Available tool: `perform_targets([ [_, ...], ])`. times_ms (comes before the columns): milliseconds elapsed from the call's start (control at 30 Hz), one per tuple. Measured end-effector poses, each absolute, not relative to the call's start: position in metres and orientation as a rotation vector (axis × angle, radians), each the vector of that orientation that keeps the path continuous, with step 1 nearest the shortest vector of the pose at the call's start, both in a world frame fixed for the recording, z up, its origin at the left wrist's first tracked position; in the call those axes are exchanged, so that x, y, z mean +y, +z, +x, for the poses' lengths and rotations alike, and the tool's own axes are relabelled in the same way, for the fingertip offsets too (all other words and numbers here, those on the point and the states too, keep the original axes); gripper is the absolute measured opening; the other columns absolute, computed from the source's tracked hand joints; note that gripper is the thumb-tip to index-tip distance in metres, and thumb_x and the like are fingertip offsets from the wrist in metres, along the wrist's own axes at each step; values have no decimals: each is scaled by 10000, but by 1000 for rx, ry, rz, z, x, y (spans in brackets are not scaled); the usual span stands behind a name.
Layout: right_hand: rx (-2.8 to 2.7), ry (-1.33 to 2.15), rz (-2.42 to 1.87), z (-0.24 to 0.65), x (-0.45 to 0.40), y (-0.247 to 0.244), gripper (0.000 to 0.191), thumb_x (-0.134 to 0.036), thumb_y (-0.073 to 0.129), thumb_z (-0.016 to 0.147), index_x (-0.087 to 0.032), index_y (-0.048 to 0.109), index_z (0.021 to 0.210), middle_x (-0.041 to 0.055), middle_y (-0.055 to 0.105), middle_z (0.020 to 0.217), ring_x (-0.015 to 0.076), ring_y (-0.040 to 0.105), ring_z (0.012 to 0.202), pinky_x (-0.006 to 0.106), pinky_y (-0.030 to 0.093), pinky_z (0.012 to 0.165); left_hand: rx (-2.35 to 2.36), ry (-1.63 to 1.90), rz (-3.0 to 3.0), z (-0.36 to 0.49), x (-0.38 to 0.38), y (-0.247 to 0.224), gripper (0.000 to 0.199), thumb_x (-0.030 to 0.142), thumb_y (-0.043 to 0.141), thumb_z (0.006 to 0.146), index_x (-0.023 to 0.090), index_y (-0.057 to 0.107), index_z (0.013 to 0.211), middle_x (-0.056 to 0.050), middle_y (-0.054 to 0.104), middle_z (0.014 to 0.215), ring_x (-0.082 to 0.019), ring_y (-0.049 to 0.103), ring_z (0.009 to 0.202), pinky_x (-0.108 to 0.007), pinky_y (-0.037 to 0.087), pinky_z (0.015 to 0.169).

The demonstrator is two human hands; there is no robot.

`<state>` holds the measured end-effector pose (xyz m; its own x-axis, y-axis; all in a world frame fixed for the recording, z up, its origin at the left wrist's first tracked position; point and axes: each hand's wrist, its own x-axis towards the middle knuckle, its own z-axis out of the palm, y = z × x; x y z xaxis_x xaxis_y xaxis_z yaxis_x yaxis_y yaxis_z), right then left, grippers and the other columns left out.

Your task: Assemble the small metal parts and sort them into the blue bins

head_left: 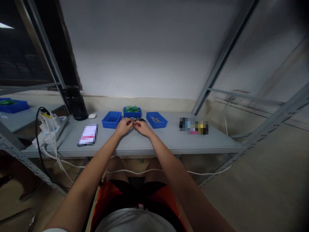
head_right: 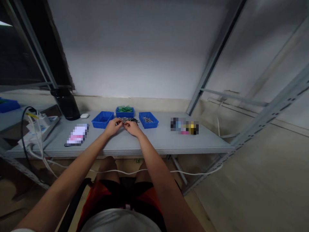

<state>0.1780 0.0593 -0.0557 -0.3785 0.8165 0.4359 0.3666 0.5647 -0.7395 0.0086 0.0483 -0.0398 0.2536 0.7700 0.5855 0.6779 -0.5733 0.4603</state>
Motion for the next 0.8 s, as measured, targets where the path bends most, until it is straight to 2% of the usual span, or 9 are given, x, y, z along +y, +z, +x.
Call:
perform_targets([
  [167, -1975, 668, -947, 179, 62, -57, 169, -297, 551, 818, -165, 657, 838, 14, 626, 673, 137, 544, 631, 262, 431, 671, 1420, 1229, 2394, 8, 49, -41, 203, 250, 527, 856, 158, 701, 905, -65, 692, 883, -162, 593, 761, -264, 452, 711],
  [533, -1888, 604, -1011, 178, 62, -53, 132, -277, 551, 821, -178, 636, 807, 3, 627, 668, 133, 552, 618, 256, 424, 655, 1415, 1254, 2366, 7, 50, -40, 203, 258, 544, 849, 146, 700, 916, -70, 689, 857, -157, 581, 723, -261, 449, 677],
  [800, -1834, 563, -989, 178, 61, -52, 127, -284, 558, 801, -188, 628, 845, 0, 645, 707, 134, 564, 648, 253, 435, 665, 1449, 1065, 2394, 5, 52, -44, 173, 231, 578, 800, 154, 712, 879, -52, 684, 776, -162, 583, 687, -259, 441, 652],
])
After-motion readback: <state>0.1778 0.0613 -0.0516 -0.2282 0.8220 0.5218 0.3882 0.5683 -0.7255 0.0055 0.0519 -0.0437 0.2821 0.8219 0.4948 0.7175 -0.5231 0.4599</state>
